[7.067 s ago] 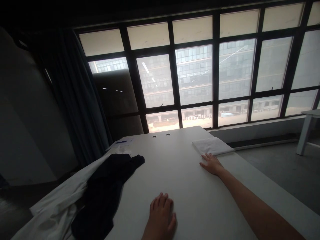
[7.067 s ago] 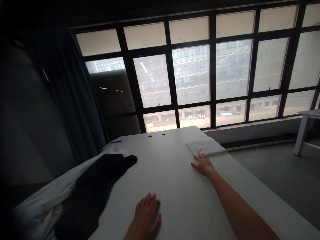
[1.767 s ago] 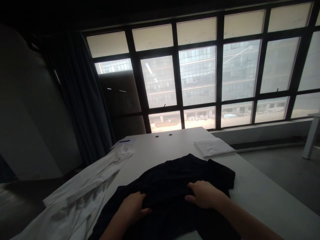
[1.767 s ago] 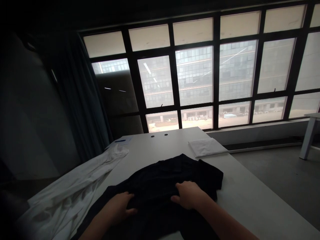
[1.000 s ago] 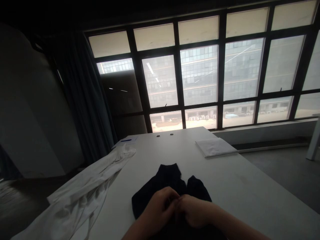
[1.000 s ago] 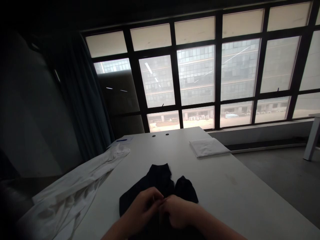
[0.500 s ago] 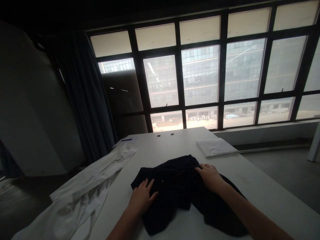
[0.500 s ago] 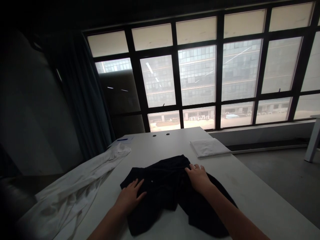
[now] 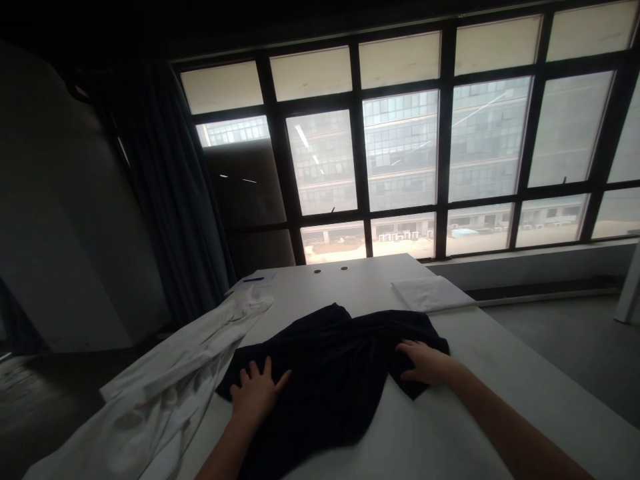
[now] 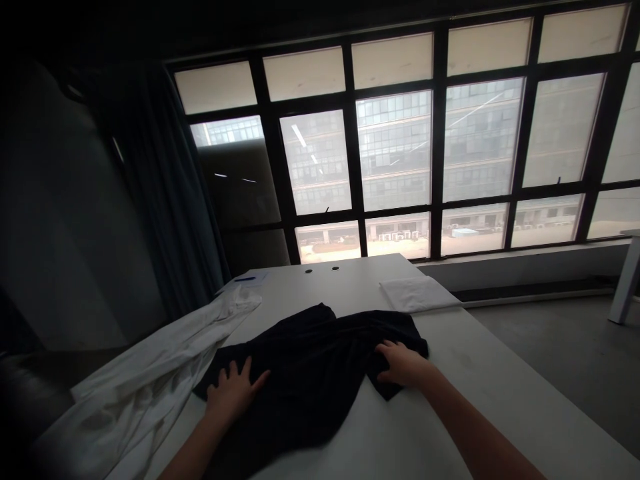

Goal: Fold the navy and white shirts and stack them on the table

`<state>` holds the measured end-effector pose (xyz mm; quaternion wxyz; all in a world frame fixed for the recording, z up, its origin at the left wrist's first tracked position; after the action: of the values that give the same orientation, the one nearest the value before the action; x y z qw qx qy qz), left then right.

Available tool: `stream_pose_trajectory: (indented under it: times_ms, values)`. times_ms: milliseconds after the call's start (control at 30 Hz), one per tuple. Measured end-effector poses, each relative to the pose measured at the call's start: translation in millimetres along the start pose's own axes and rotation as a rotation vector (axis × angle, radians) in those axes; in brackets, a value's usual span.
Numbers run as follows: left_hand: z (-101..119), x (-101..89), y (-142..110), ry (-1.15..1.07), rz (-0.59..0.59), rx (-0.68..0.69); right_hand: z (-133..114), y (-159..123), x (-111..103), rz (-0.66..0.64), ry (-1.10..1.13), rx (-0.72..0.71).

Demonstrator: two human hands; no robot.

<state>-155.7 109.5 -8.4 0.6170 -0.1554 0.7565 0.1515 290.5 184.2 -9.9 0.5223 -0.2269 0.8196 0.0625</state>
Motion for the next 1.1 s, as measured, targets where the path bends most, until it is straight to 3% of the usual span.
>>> stream_pose_trajectory:
  times_ms: [100, 200, 300, 367, 533, 633, 700, 733, 867, 900, 933, 967, 1067, 1100]
  values:
    - [1.8, -12.3, 1.4, -0.049, 0.141, 0.034, 26.5, 11.5, -4.7, 0.093, -0.039, 0.059]
    - [29.0, -40.8, -14.5, -0.155, 0.259, 0.288, 37.3, 17.3, -8.0, 0.166, -0.076, 0.078]
    - [72.0, -58.1, -48.9, -0.306, 0.206, 0.675, 41.0, 19.3, -10.3, 0.235, -0.108, 0.129]
    - [92.8, -58.5, -68.1, -0.350, 0.149, 0.812, 41.8, 19.2, -12.6, 0.284, -0.137, 0.156]
    - [106.7, -44.3, -72.9, -0.322, 0.028, 0.766, 48.5, 14.7, -22.5, 0.371, -0.185, 0.215]
    - [98.0, -55.2, -73.2, -0.407, -0.047, 0.757, 54.1, 10.9, -33.6, 0.396, -0.176, 0.241]
    - [88.5, -67.8, -78.2, -0.528, -0.159, 0.763, 58.3, 8.6, -44.4, 0.407, -0.159, 0.250]
    - [85.3, -72.0, -83.7, -0.584, -0.269, 0.785, 60.8, 7.6, -50.4, 0.406, -0.148, 0.250]
    - [84.0, -80.0, -128.4, -0.776, -0.945, 0.979, 71.9, 6.7, -69.0, 0.305, -0.081, 0.214]
    - [84.7, -84.1, -132.4, -0.839, -1.010, 0.988, 74.5, 6.6, -71.3, 0.266, -0.062, 0.201]
    - [85.9, -87.2, -128.2, -0.894, -0.974, 0.965, 76.7, 6.1, -73.1, 0.236, -0.047, 0.188]
    - [86.5, -88.7, -117.0, -0.923, -0.845, 0.917, 78.6, 5.3, -74.5, 0.219, -0.035, 0.176]
    - [79.3, -82.7, -74.0, -0.766, -0.255, 0.737, 84.2, 2.2, -74.0, 0.219, -0.030, 0.172]
    - [77.2, -74.6, -63.9, -0.654, -0.117, 0.698, 86.5, 1.3, -71.9, 0.224, -0.034, 0.185]
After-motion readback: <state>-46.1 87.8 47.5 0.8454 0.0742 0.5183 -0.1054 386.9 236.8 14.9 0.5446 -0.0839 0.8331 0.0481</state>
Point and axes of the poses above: each hand's wrist, its own y-axis towards the middle knuckle, its own x-axis out of the palm, z = x × y, the point moved 8 cm from there along y, towards the middle knuckle, and after that the axes turned 6 degrees about y, right-handed, at the moved point
